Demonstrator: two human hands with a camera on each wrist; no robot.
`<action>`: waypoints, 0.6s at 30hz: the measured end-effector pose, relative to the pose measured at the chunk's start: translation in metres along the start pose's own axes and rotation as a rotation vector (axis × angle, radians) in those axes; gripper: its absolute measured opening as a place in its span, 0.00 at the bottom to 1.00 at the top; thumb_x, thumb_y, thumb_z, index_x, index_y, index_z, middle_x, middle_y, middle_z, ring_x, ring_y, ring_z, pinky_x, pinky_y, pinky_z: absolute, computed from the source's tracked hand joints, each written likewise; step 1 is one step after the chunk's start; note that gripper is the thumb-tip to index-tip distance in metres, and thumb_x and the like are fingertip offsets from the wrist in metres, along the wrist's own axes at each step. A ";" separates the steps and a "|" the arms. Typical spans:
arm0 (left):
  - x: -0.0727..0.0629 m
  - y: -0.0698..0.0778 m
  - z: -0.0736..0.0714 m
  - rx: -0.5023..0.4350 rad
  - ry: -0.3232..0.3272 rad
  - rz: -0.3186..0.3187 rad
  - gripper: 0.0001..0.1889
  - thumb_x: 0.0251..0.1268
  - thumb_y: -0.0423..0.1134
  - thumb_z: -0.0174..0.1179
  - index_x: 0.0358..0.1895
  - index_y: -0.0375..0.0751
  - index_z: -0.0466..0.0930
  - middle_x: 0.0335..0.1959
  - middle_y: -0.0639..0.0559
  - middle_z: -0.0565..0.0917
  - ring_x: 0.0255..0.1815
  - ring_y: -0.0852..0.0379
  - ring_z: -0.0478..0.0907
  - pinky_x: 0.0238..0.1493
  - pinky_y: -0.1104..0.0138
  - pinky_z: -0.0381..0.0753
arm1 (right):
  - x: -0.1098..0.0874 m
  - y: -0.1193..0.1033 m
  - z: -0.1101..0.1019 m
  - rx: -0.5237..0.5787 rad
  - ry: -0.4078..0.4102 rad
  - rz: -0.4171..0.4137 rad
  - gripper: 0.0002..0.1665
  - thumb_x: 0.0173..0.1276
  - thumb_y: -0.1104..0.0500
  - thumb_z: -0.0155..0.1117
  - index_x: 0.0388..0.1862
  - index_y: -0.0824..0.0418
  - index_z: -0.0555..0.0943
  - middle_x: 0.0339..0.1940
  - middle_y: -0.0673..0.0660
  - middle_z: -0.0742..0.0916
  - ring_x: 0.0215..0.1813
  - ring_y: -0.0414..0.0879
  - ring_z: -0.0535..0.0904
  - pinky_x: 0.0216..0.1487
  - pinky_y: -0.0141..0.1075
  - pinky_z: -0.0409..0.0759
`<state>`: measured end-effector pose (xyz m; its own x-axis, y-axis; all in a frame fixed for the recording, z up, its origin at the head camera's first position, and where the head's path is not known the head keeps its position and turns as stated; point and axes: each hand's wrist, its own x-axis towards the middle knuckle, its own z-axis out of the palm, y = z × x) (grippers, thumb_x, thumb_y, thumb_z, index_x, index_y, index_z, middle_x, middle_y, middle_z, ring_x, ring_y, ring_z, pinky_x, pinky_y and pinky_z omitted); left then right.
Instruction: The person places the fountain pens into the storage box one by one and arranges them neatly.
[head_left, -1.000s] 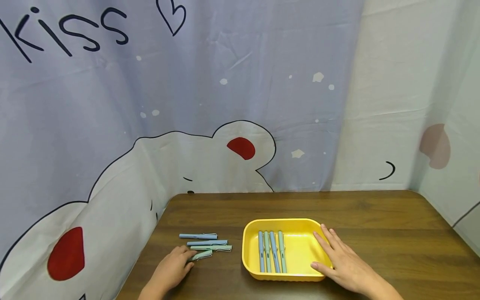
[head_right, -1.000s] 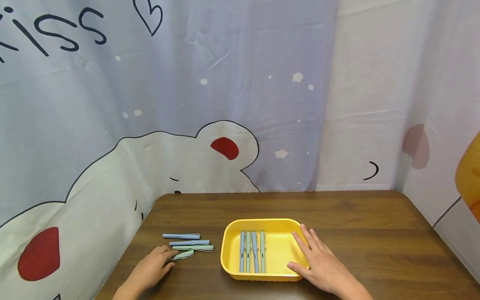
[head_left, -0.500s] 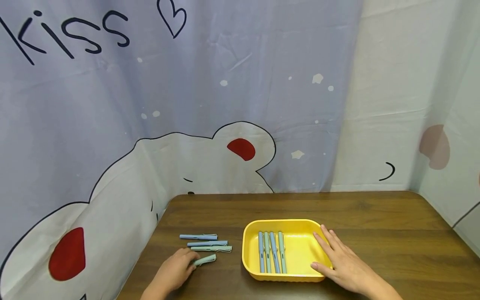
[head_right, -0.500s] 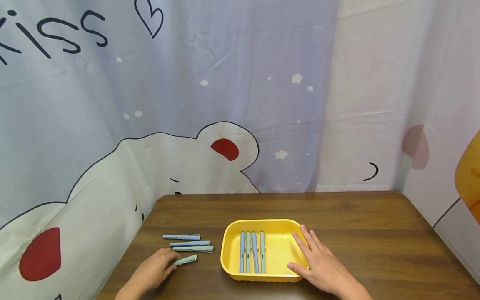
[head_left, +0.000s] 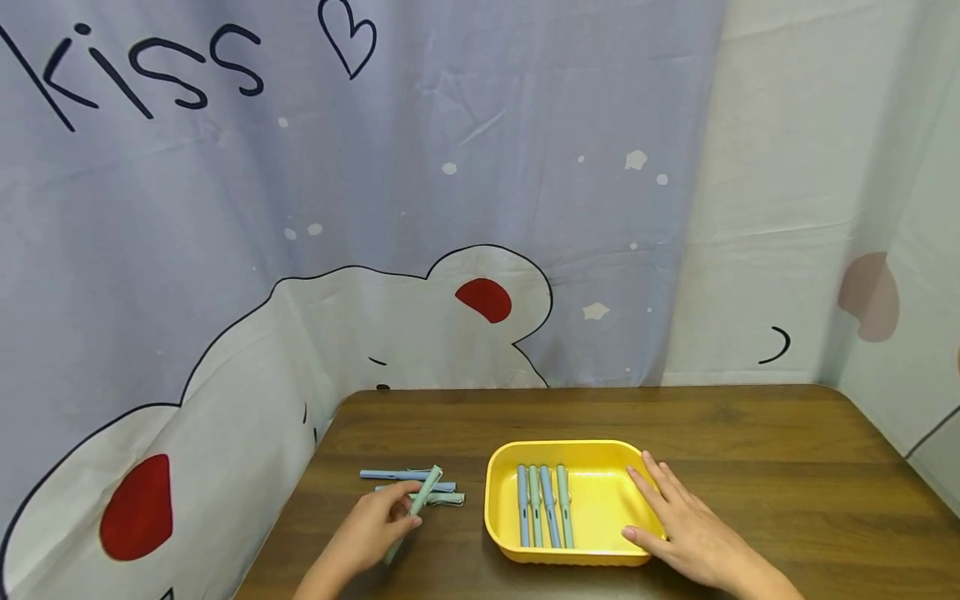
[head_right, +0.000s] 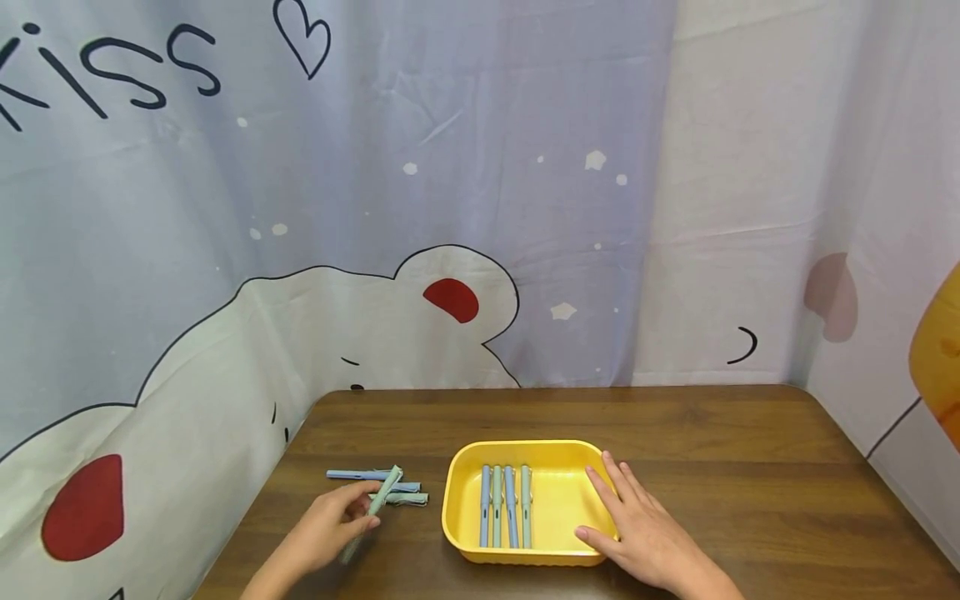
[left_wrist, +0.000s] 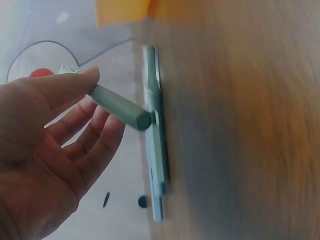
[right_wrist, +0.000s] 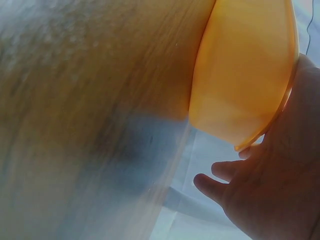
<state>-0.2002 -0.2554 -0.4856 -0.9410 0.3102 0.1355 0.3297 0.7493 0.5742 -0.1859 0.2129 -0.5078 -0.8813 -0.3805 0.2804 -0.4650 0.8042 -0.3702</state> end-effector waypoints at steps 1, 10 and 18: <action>0.001 0.003 0.000 -0.034 0.007 -0.007 0.22 0.64 0.36 0.70 0.61 0.42 0.79 0.35 0.61 0.81 0.32 0.70 0.74 0.33 0.71 0.76 | 0.000 0.000 0.000 -0.001 0.000 0.001 0.47 0.70 0.36 0.64 0.79 0.59 0.65 0.81 0.66 0.61 0.76 0.70 0.62 0.62 0.69 0.70; 0.008 0.034 0.008 -0.492 -0.040 -0.142 0.28 0.68 0.39 0.67 0.67 0.35 0.71 0.43 0.47 0.80 0.33 0.59 0.80 0.27 0.62 0.86 | -0.001 0.000 0.000 -0.022 0.015 -0.002 0.47 0.70 0.35 0.63 0.78 0.58 0.66 0.81 0.66 0.62 0.76 0.69 0.62 0.62 0.68 0.71; 0.018 0.061 0.019 -0.731 -0.096 -0.178 0.33 0.69 0.39 0.66 0.72 0.34 0.62 0.46 0.44 0.79 0.40 0.53 0.81 0.33 0.57 0.88 | 0.000 -0.001 0.001 -0.041 0.022 -0.014 0.46 0.70 0.34 0.63 0.78 0.58 0.66 0.80 0.67 0.63 0.76 0.70 0.62 0.62 0.68 0.71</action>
<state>-0.1955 -0.1930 -0.4634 -0.9535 0.2952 -0.0608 0.0076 0.2250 0.9743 -0.1851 0.2121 -0.5081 -0.8724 -0.3821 0.3048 -0.4731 0.8170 -0.3297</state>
